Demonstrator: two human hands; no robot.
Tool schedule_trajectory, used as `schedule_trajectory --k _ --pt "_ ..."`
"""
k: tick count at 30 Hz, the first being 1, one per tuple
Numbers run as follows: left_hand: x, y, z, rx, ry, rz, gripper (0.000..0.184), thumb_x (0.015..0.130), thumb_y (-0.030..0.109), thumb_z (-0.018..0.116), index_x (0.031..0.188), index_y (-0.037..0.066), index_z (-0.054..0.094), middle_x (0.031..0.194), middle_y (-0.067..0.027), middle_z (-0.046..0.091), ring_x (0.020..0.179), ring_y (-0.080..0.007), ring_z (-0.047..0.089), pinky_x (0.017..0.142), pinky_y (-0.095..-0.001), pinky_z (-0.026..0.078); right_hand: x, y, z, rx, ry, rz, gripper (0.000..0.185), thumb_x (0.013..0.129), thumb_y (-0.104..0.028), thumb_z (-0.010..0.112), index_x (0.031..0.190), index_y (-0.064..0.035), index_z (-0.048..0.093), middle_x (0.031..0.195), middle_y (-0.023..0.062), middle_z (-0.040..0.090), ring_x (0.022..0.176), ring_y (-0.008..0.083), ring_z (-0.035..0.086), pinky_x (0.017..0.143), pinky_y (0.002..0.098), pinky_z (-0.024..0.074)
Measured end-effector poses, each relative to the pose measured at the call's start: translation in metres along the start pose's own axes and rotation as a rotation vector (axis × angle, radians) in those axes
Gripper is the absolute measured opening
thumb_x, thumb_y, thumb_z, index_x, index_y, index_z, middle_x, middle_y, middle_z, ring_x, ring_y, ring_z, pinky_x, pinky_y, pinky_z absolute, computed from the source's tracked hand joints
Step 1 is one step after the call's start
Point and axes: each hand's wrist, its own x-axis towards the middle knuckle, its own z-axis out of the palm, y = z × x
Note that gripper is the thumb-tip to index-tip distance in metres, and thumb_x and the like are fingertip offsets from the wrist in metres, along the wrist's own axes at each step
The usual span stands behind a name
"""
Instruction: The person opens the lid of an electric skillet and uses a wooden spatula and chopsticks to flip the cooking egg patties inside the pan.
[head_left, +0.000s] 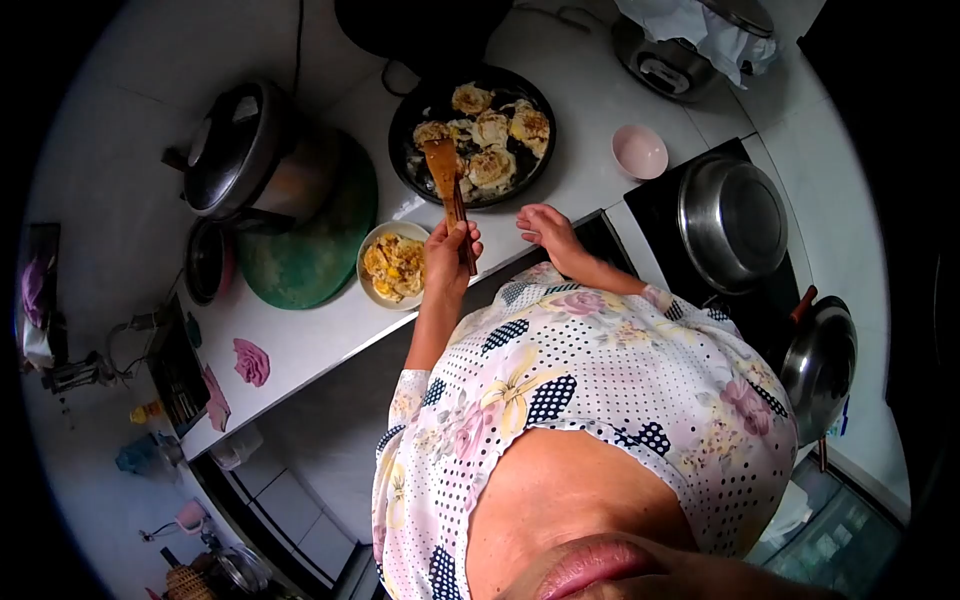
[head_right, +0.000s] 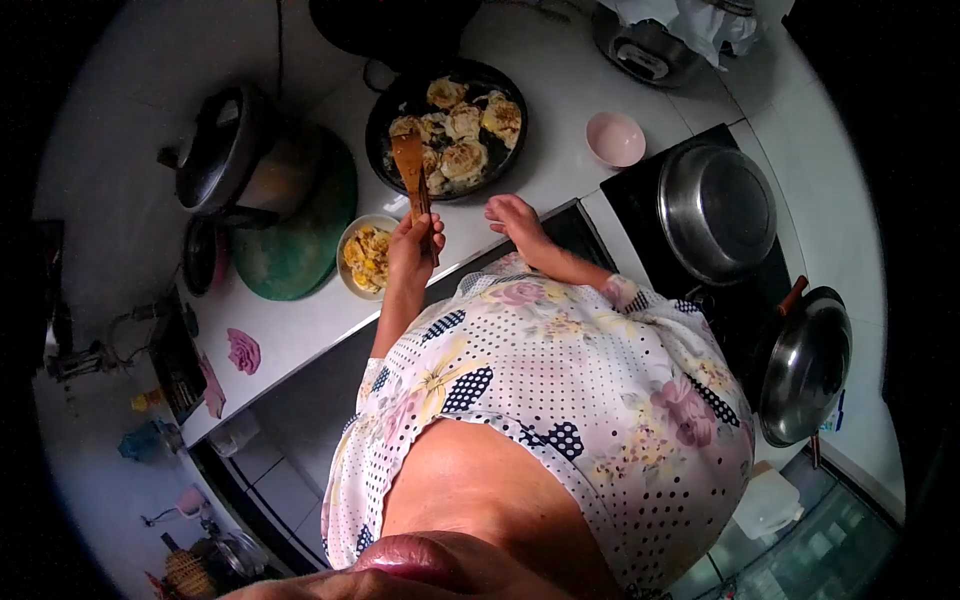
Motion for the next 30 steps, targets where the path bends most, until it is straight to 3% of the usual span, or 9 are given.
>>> schedule_trajectory --k 2,5,11,20,27,30 --pt "-0.008 0.002 -0.002 0.018 -0.014 0.048 0.009 0.091 0.003 0.049 0.099 0.000 0.052 0.084 -0.0087 0.057 0.071 -0.0157 0.055 0.053 -0.0243 0.048 0.022 0.020 -0.011 0.282 0.141 0.195 0.019 0.088 -0.016 0.056 0.104 -0.0076 0.049 0.101 0.0082 0.057 0.100 0.0247 0.058 0.085 0.0367 0.0482" --pt "-0.024 0.008 -0.001 0.031 0.053 0.085 0.009 0.092 0.004 0.049 0.099 0.001 0.052 0.084 -0.0082 0.057 0.070 -0.0152 0.054 0.055 -0.0246 0.048 0.059 0.050 -0.016 0.593 0.095 0.265 0.015 0.084 -0.005 0.053 0.098 -0.0069 0.049 0.092 0.0094 0.056 0.094 0.0263 0.058 0.084 0.0405 0.0491" --pt "-0.050 0.018 -0.008 0.008 0.081 0.134 0.011 0.091 0.002 0.048 0.102 0.001 0.051 0.083 -0.0079 0.056 0.067 -0.0140 0.052 0.054 -0.0257 0.045 0.096 0.066 -0.009 0.706 0.055 0.234 0.017 0.072 0.009 0.050 0.078 -0.0058 0.043 0.076 0.0079 0.048 0.076 0.0260 0.054 0.085 0.0459 0.0488" --pt "-0.065 0.016 -0.021 0.010 0.129 0.166 0.014 0.091 0.002 0.048 0.104 0.000 0.052 0.084 -0.0082 0.057 0.067 -0.0136 0.052 0.055 -0.0255 0.047 0.090 0.058 -0.002 0.720 0.116 0.248 0.019 0.072 0.010 0.050 0.070 -0.0067 0.041 0.075 0.0064 0.044 0.074 0.0202 0.049 0.087 0.0439 0.0488" --pt "-0.062 0.018 -0.020 0.048 0.152 0.151 0.014 0.090 0.002 0.049 0.104 -0.001 0.052 0.083 -0.0082 0.058 0.065 -0.0131 0.053 0.054 -0.0252 0.047 0.089 0.051 -0.006 0.735 0.079 0.307 0.005 0.078 -0.002 0.055 0.078 -0.0023 0.050 0.090 0.0119 0.055 0.090 0.0282 0.055 0.089 0.0406 0.0481" --pt "-0.057 0.017 -0.025 0.241 0.147 0.159 0.011 0.090 0.002 0.050 0.100 0.000 0.054 0.080 -0.0064 0.058 0.062 -0.0115 0.052 0.053 -0.0242 0.046 0.087 0.043 -0.003 0.709 0.054 0.310 0.006 0.079 -0.006 0.056 0.082 -0.0021 0.052 0.092 0.0124 0.056 0.091 0.0280 0.055 0.089 0.0397 0.0478"
